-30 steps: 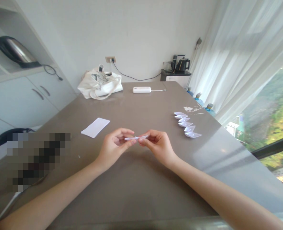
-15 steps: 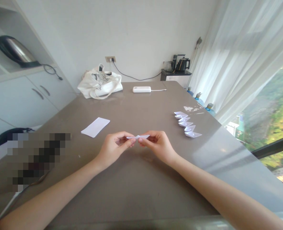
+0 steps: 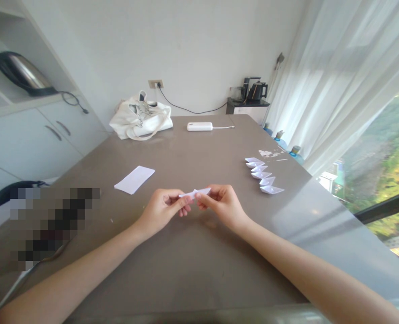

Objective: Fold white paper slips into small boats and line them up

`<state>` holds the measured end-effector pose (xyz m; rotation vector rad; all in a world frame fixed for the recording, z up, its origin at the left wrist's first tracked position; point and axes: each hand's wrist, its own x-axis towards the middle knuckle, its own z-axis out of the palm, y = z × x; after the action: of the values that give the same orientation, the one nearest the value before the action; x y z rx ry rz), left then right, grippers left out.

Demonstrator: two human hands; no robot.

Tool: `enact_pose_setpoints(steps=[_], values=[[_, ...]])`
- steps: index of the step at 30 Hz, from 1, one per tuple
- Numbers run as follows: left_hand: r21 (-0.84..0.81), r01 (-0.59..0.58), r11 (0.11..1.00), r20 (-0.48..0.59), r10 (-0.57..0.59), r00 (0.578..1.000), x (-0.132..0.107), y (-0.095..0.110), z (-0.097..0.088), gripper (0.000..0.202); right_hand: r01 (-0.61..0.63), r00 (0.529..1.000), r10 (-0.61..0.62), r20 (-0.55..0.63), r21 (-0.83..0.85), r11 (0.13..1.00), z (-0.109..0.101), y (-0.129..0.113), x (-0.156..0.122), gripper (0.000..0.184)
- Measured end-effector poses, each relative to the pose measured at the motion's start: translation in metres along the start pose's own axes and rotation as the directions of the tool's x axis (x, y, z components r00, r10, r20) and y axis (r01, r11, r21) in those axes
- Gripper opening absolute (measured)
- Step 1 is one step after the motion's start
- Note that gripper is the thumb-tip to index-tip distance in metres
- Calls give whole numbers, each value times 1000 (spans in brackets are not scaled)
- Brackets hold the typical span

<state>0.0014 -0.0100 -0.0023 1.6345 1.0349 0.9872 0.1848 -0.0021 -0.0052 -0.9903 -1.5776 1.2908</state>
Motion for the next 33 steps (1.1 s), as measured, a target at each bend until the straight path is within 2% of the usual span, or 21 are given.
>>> enact_pose_setpoints(steps=[5, 8, 12, 16, 20, 22, 23, 25, 27, 33], values=[[-46, -3, 999, 16, 4, 1000, -1, 5, -1, 33, 2, 999, -4, 32, 56, 998, -1, -2, 0, 38], [-63, -3, 998, 38, 6, 999, -1, 4, 1, 31, 38, 999, -38, 19, 13, 999, -4, -4, 0, 35], [-76, 26, 997, 68, -20, 997, -1, 0, 3, 30, 90, 994, -83, 78, -91, 992, -7, -3, 1, 31], [48, -27, 998, -5, 27, 1000, -3, 2, 2, 28, 89, 993, -76, 90, -139, 986, -7, -1, 2, 31], [231, -150, 961, -48, 165, 985, -6, 6, 0, 25, 81, 994, -76, 80, -53, 995, -7, 1, 3, 28], [235, -158, 959, -37, 171, 984, -6, 6, -1, 24, 94, 993, -93, 68, -17, 995, -8, 3, 4, 25], [180, -127, 975, -13, 131, 991, -5, 5, -1, 24, 101, 993, -100, 67, -10, 995, -9, 3, 5, 23], [-21, 10, 1000, 76, -8, 997, -2, 1, -1, 29, 113, 991, -112, 71, -11, 994, -11, 5, 6, 20], [-203, 153, 967, 169, -120, 978, 1, -4, -2, 33, 115, 990, -114, 81, -7, 993, -12, 6, 7, 19], [-327, 259, 909, 190, -205, 960, 4, -10, -4, 29, 17, 991, -35, 132, 134, 991, -9, 6, 7, 23]])
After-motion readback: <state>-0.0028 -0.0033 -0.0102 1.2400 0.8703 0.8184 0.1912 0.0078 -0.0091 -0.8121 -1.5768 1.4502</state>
